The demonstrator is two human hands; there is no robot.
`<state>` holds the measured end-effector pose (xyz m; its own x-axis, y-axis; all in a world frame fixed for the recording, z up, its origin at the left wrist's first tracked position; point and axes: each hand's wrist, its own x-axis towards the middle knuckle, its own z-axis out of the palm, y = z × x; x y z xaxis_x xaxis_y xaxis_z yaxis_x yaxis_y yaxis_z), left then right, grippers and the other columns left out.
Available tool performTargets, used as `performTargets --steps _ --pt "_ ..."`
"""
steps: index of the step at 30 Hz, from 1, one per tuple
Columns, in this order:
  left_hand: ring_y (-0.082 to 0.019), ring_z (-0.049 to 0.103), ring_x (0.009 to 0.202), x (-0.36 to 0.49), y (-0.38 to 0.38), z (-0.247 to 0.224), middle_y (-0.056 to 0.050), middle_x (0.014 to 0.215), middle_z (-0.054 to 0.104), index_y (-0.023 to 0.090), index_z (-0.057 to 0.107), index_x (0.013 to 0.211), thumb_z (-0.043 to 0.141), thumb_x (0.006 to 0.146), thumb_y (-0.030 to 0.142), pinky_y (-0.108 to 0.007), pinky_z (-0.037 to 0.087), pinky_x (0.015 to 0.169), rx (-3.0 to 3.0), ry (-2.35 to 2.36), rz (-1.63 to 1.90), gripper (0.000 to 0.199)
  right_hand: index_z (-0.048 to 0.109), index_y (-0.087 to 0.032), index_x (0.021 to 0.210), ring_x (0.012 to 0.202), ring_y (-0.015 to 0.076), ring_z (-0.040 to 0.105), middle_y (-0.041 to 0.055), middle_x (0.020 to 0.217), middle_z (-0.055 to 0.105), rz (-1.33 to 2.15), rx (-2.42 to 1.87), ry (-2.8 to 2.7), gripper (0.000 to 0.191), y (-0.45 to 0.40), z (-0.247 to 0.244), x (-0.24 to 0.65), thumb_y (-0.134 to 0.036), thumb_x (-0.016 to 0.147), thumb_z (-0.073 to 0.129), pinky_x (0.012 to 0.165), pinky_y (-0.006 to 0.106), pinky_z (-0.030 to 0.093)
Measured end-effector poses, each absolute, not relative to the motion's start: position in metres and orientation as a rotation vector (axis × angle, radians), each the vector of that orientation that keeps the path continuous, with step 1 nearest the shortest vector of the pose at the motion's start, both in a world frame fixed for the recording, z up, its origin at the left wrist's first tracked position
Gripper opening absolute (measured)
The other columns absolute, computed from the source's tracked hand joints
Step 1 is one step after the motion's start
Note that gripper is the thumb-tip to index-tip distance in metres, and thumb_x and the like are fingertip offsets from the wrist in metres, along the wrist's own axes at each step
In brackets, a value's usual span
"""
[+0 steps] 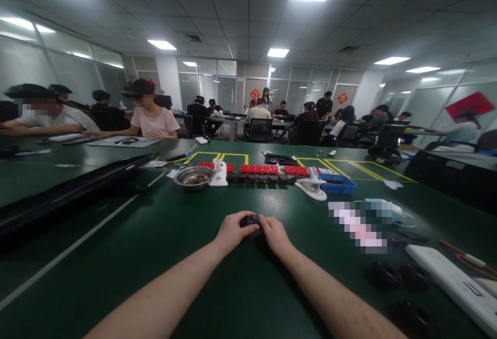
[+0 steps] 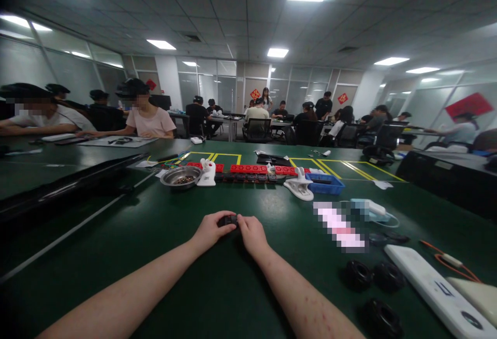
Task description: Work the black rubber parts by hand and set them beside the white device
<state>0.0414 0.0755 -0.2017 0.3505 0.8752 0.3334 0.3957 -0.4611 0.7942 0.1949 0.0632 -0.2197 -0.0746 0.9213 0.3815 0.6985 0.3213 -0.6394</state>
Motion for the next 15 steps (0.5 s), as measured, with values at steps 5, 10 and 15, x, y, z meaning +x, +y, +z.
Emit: performTargets --steps 5,10,15 --pt "-0.019 0.059 0.075 0.041 0.084 -0.207 -0.007 0.085 0.064 0.014 0.061 0.09 0.052 0.07 0.046 -0.028 0.047 0.068 1.782 1.082 1.038 0.038 0.058 -0.015 0.091 0.079 0.0162 0.048 0.0048 0.081 0.056 0.317 -1.213 -1.942 0.019 0.059 -0.215 0.194 -0.022 0.081 0.044 0.073 0.028 0.038" --pt "-0.015 0.058 0.056 0.041 0.096 -0.217 -0.008 0.075 0.062 0.01 0.06 0.082 0.051 0.068 0.048 -0.025 0.047 0.05 1.557 1.01 0.974 0.042 0.05 -0.019 0.11 0.084 0.0161 0.046 0.0045 0.088 0.052 0.271 -1.159 -1.989 0.036 0.054 -0.211 0.193 -0.016 0.075 0.052 0.077 0.028 0.037" --pt "-0.013 0.055 0.047 0.04 0.095 -0.216 -0.005 0.07 0.062 0.011 0.058 0.086 0.05 0.069 0.046 -0.023 0.044 0.045 1.572 1.028 1.028 0.04 0.047 -0.016 0.111 0.083 0.0163 0.048 0.0049 0.09 0.053 0.312 -1.261 -1.815 0.035 0.056 -0.216 0.191 -0.029 0.078 0.049 0.076 0.028 0.037"
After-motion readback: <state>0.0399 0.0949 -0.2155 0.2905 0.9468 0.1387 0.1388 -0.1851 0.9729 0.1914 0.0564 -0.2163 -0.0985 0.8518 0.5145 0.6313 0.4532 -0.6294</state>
